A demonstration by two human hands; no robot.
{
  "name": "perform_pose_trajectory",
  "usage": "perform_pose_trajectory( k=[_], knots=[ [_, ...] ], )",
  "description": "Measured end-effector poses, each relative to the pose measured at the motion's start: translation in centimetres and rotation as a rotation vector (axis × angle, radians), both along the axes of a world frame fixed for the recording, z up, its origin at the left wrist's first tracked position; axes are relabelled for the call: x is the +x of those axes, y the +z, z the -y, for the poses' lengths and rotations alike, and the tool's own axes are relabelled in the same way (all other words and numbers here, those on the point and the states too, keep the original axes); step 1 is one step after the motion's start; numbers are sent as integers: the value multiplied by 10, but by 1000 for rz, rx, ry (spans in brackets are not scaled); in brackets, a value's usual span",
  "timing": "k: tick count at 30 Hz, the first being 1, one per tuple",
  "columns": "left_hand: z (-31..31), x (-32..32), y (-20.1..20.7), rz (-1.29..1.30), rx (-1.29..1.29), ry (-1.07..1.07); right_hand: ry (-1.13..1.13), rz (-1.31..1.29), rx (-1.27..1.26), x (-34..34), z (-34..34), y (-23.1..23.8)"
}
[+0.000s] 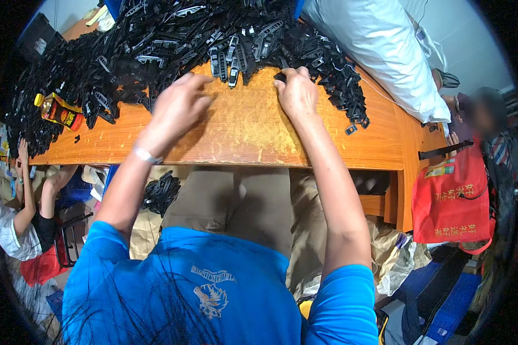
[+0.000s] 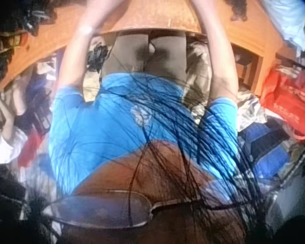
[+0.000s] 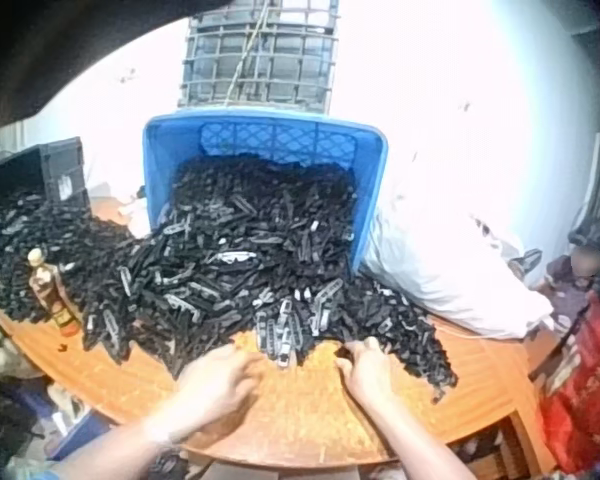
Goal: Assembling small black plastic clips by snapping pieces together on a wooden table.
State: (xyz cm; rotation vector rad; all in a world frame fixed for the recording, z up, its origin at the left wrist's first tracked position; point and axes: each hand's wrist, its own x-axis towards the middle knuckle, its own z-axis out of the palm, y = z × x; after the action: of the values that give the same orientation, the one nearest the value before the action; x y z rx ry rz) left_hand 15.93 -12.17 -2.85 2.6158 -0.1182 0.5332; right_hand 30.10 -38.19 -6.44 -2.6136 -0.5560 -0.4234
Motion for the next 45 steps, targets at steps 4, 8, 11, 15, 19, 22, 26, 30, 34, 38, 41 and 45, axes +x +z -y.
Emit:
perform_pose_trajectory(
  k=[4,8,11,15,19,22,26,30,34,38,41,45],
  knots=[
    [37,71,-25,121,141,94,-15,-79,-159,15,-12,-3],
    [44,83,-45,226,85,134,47,-67,-153,1,-7,-2],
    [44,75,-52,234,56,89,69,-80,-110,-29,0,0],
    [47,43,-46,198,4,-56,89,-111,-26,-64,9,-2],
    [47,14,-46,210,-46,-139,70,-134,-2,-84,3,-1],
    [43,6,-47,293,-53,-129,89,-125,15,-91,4,-2],
    [42,-1,-43,330,-77,-88,71,-191,84,-91,12,6],
    [38,-11,-45,373,-113,-135,-42,-215,53,-99,19,18],
    [48,-34,-48,255,-34,-217,-1,0,-99,-115,26,3],
    [49,-34,-51,252,-133,-226,29,-55,-91,-125,21,1],
    [48,-38,-51,246,-176,-240,34,-262,29,-128,20,18],
    [41,-42,-50,191,-196,-188,140,-298,138,-116,47,14]
  ],
)
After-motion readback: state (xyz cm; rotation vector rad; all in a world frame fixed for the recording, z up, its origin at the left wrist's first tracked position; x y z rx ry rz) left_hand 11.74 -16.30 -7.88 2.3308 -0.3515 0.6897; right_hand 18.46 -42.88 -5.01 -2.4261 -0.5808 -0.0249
